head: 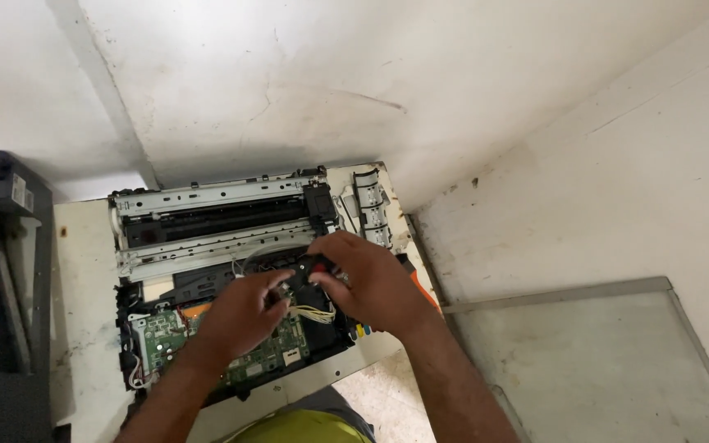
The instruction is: Disassembling a printer by unscrewing the main circuit board and disconnecting internal wiring.
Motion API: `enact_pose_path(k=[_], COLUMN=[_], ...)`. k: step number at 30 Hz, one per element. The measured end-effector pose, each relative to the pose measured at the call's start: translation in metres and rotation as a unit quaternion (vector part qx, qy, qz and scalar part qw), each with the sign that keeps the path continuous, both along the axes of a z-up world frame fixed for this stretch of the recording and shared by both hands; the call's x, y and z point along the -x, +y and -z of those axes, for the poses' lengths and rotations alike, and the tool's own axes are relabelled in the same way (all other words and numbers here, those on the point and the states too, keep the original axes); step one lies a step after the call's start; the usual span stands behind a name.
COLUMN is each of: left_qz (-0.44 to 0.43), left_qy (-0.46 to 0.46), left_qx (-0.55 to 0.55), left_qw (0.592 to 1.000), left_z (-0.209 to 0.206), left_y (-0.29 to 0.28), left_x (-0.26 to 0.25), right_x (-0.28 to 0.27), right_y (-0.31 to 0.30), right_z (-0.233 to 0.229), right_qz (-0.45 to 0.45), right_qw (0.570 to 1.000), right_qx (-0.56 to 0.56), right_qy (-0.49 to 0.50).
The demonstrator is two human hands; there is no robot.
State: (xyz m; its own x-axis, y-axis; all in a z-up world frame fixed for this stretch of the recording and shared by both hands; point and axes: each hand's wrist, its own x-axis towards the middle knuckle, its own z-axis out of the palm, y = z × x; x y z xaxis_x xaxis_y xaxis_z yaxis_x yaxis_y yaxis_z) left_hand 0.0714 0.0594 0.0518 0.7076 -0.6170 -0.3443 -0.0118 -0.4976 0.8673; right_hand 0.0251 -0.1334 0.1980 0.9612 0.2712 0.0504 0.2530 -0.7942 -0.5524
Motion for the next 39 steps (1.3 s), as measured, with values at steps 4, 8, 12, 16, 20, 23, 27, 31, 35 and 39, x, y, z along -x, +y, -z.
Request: enact_pose_path(k=[4, 8, 12, 16, 20, 23, 27, 31, 35, 39], left_qz=[-0.043, -0.095, -0.112, -0.047, 0.04, 0.087, 0.084, 0.082, 0.092, 0.091], left_qy=[0.004, 0.018, -0.006, -0.054, -0.022, -0.023, 0.01, 0.03, 0.019, -0.01], left_qx=[0.029, 0.098, 0.125, 0.162, 0.156, 0.162, 0.167, 0.192, 0.182, 0.157], left_qw=[0.999, 0.991, 0.986, 0.984, 0.987, 0.983, 0.982, 0.978, 0.979, 0.983], left_z=[-0.024, -0.04, -0.051, -0.057, -0.052, -0.046, -0.033, -0.038, -0.037, -0.025], left_y=[0.006, 0.002, -0.003, -0.008, -0.015, -0.017, -0.015, -0.014, -0.019, -0.024], left_x=[0.006, 0.005, -0.011, -0.022, -0.023, -0.024, -0.025, -0.023, -0.027, -0.033], right_x=[0.003, 0.006, 0.007, 0.0, -0.005, -0.007, -0.006, -0.004, -0.009, -0.017], right_y=[0.001, 0.001, 0.009, 0.003, 0.002, 0.006, 0.003, 0.006, 0.005, 0.002], right_z=[0.009, 0.024, 0.029, 0.029, 0.031, 0.022, 0.017, 0.01, 0.005, 0.01], right_qz=[0.053, 0.115, 0.2, 0.23, 0.193, 0.161, 0.121, 0.11, 0.138, 0.189], right_qw=[0.999, 0.993, 0.976, 0.969, 0.979, 0.984, 0.985, 0.986, 0.972, 0.954], right_qx=[0.004, 0.032, 0.082, 0.085, 0.065, 0.079, 0.108, 0.11, 0.157, 0.188], right_qy=[0.009, 0.014, 0.022, 0.039, 0.017, 0.024, 0.054, 0.063, 0.104, 0.137])
